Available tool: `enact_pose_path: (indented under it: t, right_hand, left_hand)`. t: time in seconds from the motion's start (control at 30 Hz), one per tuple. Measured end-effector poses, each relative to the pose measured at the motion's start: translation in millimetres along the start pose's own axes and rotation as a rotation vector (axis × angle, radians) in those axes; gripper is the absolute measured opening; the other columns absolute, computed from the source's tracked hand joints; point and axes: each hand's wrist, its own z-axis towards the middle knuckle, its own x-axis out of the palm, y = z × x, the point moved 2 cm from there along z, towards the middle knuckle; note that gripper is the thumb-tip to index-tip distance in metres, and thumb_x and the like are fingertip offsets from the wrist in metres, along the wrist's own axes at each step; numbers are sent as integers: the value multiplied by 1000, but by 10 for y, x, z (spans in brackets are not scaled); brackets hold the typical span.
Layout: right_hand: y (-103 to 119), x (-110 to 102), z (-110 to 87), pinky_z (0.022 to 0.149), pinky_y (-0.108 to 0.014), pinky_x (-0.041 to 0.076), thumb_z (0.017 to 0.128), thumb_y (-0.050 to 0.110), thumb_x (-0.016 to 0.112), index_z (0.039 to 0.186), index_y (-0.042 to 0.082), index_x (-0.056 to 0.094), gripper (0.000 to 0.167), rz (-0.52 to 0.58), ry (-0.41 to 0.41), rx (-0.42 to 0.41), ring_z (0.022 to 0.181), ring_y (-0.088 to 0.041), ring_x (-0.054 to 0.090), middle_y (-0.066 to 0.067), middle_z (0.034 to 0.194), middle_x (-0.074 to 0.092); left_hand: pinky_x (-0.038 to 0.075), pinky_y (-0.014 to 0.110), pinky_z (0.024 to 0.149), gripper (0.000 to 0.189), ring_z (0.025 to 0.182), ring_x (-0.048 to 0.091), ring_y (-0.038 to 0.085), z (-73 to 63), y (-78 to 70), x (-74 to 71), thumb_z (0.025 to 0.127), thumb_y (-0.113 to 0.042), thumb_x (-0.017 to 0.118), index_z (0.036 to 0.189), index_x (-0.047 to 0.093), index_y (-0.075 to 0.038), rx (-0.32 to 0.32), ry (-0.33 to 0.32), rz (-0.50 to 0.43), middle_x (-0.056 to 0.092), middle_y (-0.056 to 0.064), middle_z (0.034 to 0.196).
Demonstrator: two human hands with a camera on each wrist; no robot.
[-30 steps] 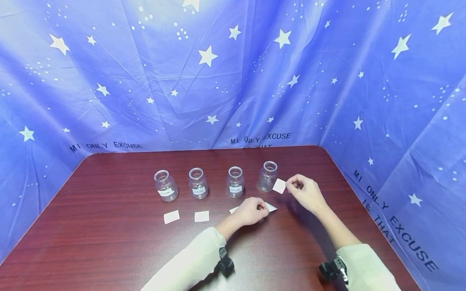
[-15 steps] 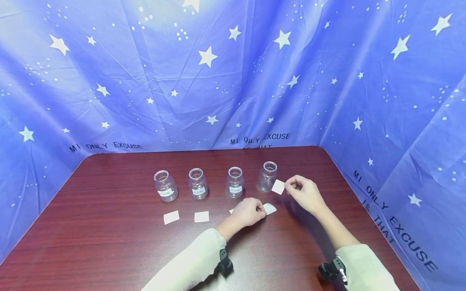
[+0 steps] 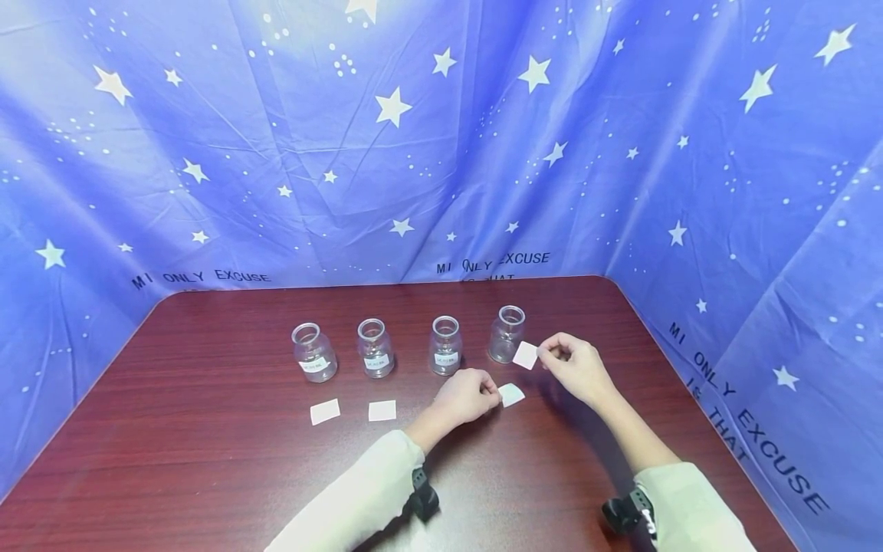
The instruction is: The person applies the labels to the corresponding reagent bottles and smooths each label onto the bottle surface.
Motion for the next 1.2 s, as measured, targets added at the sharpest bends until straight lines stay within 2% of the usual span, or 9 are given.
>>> enact_pose_path:
  t: [0.27, 0.5, 0.67, 0.93, 1.2]
  right_hand:
    - [-22, 57, 3, 44, -23, 42, 89, 16, 62, 87, 4, 64, 12, -2, 0, -8, 48, -3, 48, -11, 69, 64]
    - [-2, 133, -3, 52, -20, 40, 87, 14, 63, 84, 8, 65, 7, -76, -20, -40, 56, -1, 51, -3, 66, 63]
    - [23, 180, -15, 54, -20, 41, 86, 13, 63, 83, 10, 64, 5, -111, -41, -62, 57, -1, 50, 2, 66, 61]
    - [75, 263, -51, 52, -17, 39, 83, 10, 65, 81, 11, 63, 3, -174, -138, -176, 56, 0, 46, 6, 64, 57]
    - [168, 333, -96, 49, -13, 35, 77, 6, 69, 82, 14, 63, 11, -218, -225, -311, 53, 3, 42, 11, 61, 54]
  left_hand:
    - [38, 16, 54, 6, 58, 49, -2, 35, 36, -75, 80, -26, 65, 77, 68, -21, 4, -26, -123, 60, -14, 66]
    - [41, 14, 60, 10, 61, 53, -1, 47, 46, -158, 81, -24, 67, 83, 69, -14, 41, -83, -277, 67, -6, 71]
    - [42, 14, 61, 11, 63, 55, -1, 52, 48, -188, 82, -22, 67, 85, 69, -12, 49, -102, -387, 69, -3, 74]
    - [43, 14, 65, 12, 68, 54, -1, 70, 45, -206, 84, -22, 66, 89, 69, -11, 35, -134, -506, 68, -2, 78]
    - [44, 14, 66, 14, 69, 55, 1, 85, 32, -224, 85, -20, 63, 90, 69, -8, 40, -181, -587, 68, 1, 78]
